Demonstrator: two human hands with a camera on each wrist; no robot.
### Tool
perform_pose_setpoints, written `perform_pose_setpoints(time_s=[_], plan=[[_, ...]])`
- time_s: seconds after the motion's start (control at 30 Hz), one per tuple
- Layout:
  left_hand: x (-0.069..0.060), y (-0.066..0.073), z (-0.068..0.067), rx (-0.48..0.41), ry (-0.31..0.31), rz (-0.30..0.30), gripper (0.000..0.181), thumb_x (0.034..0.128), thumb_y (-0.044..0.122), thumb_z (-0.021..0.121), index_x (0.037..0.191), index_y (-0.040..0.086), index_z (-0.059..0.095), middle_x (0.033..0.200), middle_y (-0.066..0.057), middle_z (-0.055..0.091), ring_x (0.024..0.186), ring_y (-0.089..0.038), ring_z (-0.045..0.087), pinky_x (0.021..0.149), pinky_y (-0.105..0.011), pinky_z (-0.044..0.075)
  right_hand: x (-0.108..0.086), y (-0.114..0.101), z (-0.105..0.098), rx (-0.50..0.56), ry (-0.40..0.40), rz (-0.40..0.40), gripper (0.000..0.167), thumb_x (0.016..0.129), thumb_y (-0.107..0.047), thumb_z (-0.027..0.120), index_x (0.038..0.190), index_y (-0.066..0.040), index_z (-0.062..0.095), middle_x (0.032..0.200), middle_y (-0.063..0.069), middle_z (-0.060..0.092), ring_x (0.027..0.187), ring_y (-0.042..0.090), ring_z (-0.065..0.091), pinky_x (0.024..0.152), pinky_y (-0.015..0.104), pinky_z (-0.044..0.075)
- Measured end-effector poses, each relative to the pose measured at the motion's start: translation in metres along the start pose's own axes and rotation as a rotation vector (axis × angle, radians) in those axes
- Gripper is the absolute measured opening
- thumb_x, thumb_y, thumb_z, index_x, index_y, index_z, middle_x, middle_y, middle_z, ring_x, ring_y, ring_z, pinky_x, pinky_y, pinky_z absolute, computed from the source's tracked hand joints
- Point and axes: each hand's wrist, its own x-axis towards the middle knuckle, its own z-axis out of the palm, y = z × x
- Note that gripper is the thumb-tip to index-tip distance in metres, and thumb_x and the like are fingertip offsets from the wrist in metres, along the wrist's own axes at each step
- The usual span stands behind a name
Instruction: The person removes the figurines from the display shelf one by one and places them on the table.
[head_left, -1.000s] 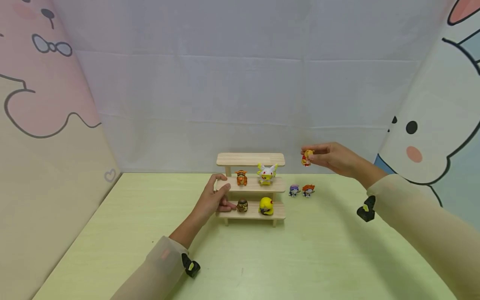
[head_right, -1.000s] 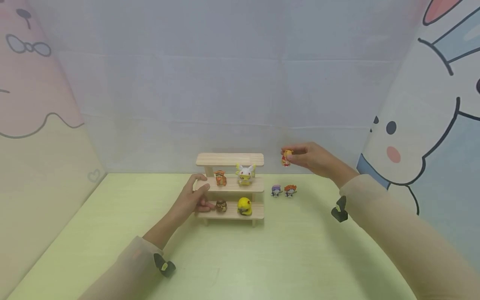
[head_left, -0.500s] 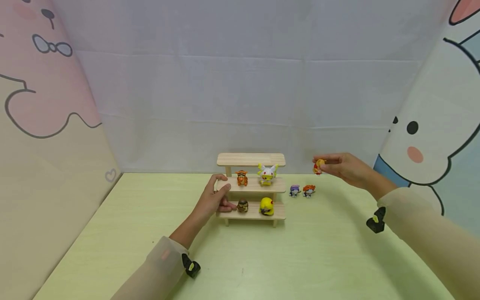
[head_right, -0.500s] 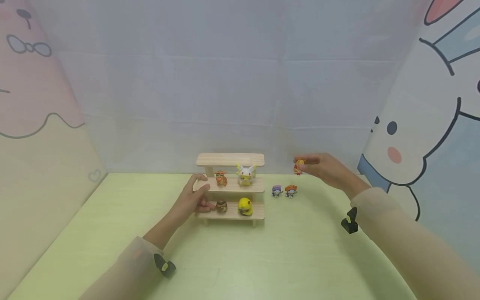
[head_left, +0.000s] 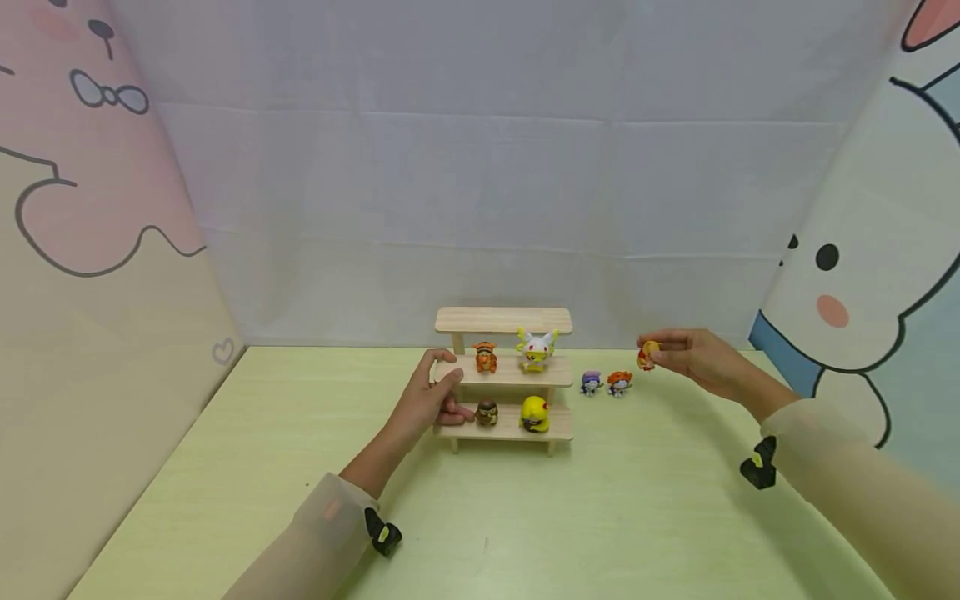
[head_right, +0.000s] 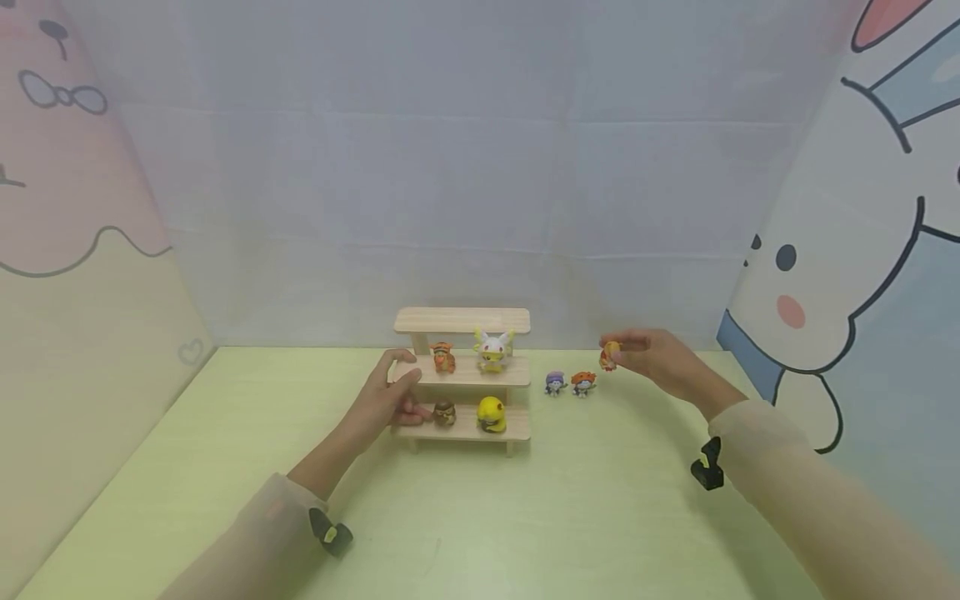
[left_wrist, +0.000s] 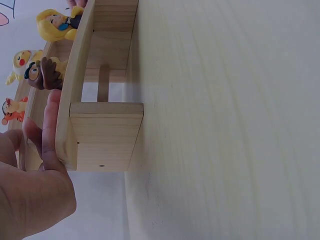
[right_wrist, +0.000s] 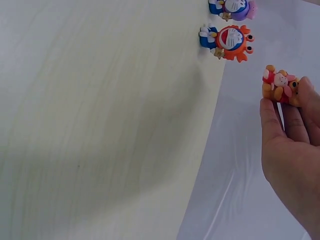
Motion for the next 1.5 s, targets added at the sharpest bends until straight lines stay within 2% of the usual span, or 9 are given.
perform_pose_setpoints(time_s=[0.13, 0.3, 0.5, 0.7, 0.87, 1.13, 1.5], plan=[[-0.001, 0.000, 0.001, 0.000, 0.004, -0.005, 0.041, 0.1104, 0.026, 0.053, 0.144, 0.013, 0.035, 0.063, -0.006, 0.052, 0.067, -0.026, 0.076, 0.058, -0.030, 0.064, -0.001, 0.012, 0.000, -0.010, 0.009, -0.001, 0.059, 0.104, -0.018, 0.065, 0.151, 0.010, 0.041, 0.129, -0.004, 0.068, 0.113, 0.003, 0.065, 0.100, 0.023, 0.055], [-0.001, 0.000, 0.001, -0.003, 0.005, -0.009, 0.041, 0.1103, 0.027, 0.054, 0.144, 0.013, 0.035, 0.062, -0.006, 0.052, 0.067, -0.026, 0.076, 0.058, -0.030, 0.064, -0.002, 0.025, 0.000, -0.046, 0.022, 0.017, 0.059, 0.105, -0.020, 0.064, 0.152, 0.008, 0.041, 0.146, 0.016, 0.056, 0.114, 0.000, 0.063, 0.105, 0.027, 0.052], [0.000, -0.001, 0.000, -0.001, 0.013, -0.010, 0.036, 0.1100, 0.028, 0.054, 0.140, 0.017, 0.038, 0.062, -0.006, 0.052, 0.069, -0.029, 0.077, 0.059, -0.031, 0.064, -0.001, 0.036, 0.003, -0.060, 0.028, 0.036, 0.057, 0.106, -0.019, 0.062, 0.152, 0.007, 0.041, 0.153, 0.030, 0.044, 0.113, 0.001, 0.062, 0.105, 0.029, 0.053], [0.000, 0.000, 0.000, 0.003, 0.017, -0.014, 0.032, 0.1098, 0.028, 0.055, 0.137, 0.020, 0.040, 0.062, -0.006, 0.051, 0.069, -0.028, 0.077, 0.059, -0.031, 0.064, 0.000, 0.047, 0.008, -0.056, 0.030, 0.064, 0.054, 0.107, -0.014, 0.060, 0.152, 0.008, 0.040, 0.153, 0.031, 0.042, 0.111, 0.001, 0.060, 0.100, 0.023, 0.054], [0.000, -0.001, 0.000, 0.003, 0.016, -0.009, 0.032, 0.1097, 0.029, 0.055, 0.137, 0.020, 0.040, 0.062, -0.006, 0.052, 0.068, -0.027, 0.077, 0.059, -0.031, 0.064, 0.001, 0.053, 0.012, -0.041, 0.025, 0.054, 0.053, 0.106, -0.010, 0.059, 0.151, 0.011, 0.040, 0.151, 0.033, 0.043, 0.109, 0.004, 0.062, 0.095, 0.024, 0.057], [0.000, 0.001, 0.000, 0.002, 0.001, 0.001, 0.040, 0.1097, 0.030, 0.055, 0.142, 0.016, 0.037, 0.063, -0.006, 0.052, 0.070, -0.028, 0.077, 0.060, -0.031, 0.064, 0.001, 0.055, 0.015, -0.009, 0.019, 0.056, 0.052, 0.107, -0.008, 0.058, 0.151, 0.012, 0.038, 0.153, 0.033, 0.040, 0.111, 0.002, 0.063, 0.098, 0.022, 0.055], [-0.001, 0.000, 0.000, 0.001, -0.005, 0.003, 0.040, 0.1101, 0.030, 0.054, 0.143, 0.015, 0.036, 0.065, -0.006, 0.051, 0.071, -0.030, 0.077, 0.060, -0.031, 0.064, 0.001, 0.054, 0.016, -0.008, 0.014, 0.086, 0.056, 0.107, -0.009, 0.058, 0.154, 0.009, 0.035, 0.158, 0.033, 0.034, 0.112, 0.000, 0.060, 0.097, 0.021, 0.055]])
